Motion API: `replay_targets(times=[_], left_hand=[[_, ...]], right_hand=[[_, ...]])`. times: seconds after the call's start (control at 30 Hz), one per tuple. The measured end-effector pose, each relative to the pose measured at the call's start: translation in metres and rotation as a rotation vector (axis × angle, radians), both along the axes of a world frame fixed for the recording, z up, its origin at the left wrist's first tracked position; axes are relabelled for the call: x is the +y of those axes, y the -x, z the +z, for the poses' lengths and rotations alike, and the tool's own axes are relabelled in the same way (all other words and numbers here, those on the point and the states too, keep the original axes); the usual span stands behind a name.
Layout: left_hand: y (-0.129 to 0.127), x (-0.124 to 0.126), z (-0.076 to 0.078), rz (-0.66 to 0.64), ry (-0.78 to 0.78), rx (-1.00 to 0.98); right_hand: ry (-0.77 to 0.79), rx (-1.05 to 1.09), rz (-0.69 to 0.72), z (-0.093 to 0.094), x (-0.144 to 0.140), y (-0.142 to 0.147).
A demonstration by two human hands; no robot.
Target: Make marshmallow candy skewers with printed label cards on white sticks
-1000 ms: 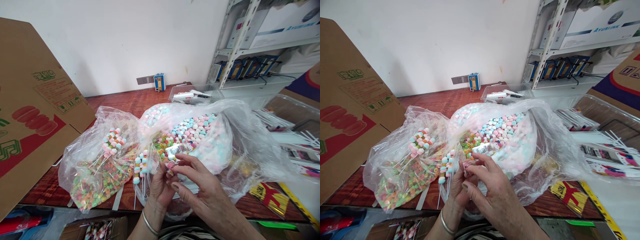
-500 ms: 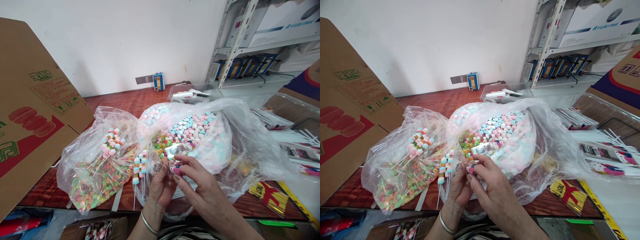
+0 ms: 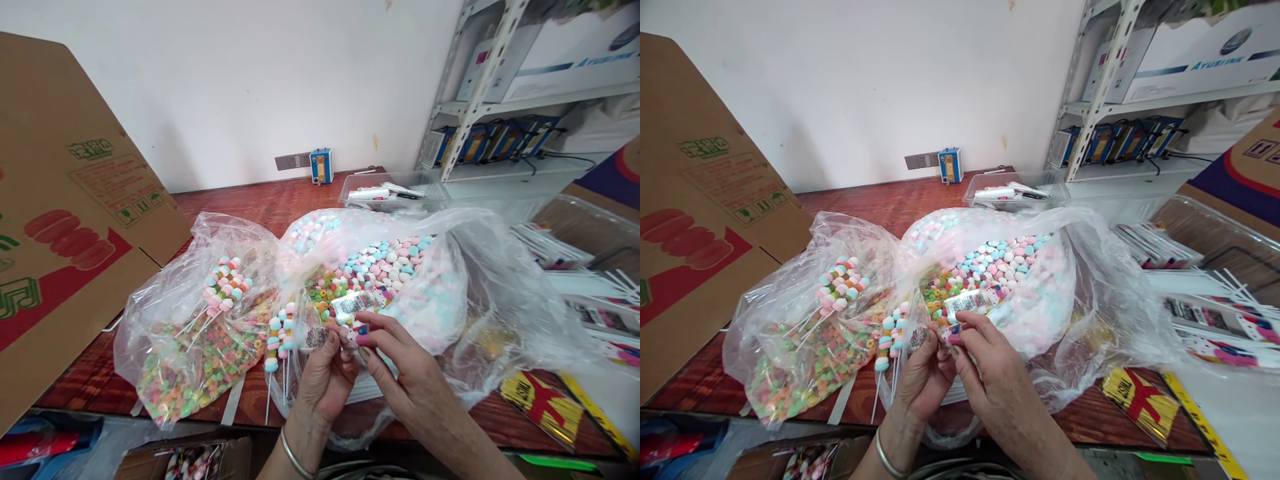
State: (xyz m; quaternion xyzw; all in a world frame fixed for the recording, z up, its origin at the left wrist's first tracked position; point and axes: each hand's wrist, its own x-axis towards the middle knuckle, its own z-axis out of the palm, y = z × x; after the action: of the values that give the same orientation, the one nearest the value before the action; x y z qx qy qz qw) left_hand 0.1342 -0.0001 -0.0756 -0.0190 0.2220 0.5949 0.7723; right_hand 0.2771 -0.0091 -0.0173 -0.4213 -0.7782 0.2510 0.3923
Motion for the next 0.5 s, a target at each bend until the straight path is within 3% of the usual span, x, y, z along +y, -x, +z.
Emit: replay_targets(times=[0.13,0.33,0.5], left_hand=[[0.000,0.001,-0.001,0.016,0.025,-0.099],[0.004,-0.001,0.000,0.032,-0.094,-0.100],[0.007,-0.005,0.000,0.005,-0.095,-0.076]], right_hand=[[-0.052,0.060,-0.007,0.005,-0.003,0.006],[-0.078,0.039,0.041,0.011,-0.007,0.010],[0.056,0.143,0.079,0.020,-0.010,0.010]])
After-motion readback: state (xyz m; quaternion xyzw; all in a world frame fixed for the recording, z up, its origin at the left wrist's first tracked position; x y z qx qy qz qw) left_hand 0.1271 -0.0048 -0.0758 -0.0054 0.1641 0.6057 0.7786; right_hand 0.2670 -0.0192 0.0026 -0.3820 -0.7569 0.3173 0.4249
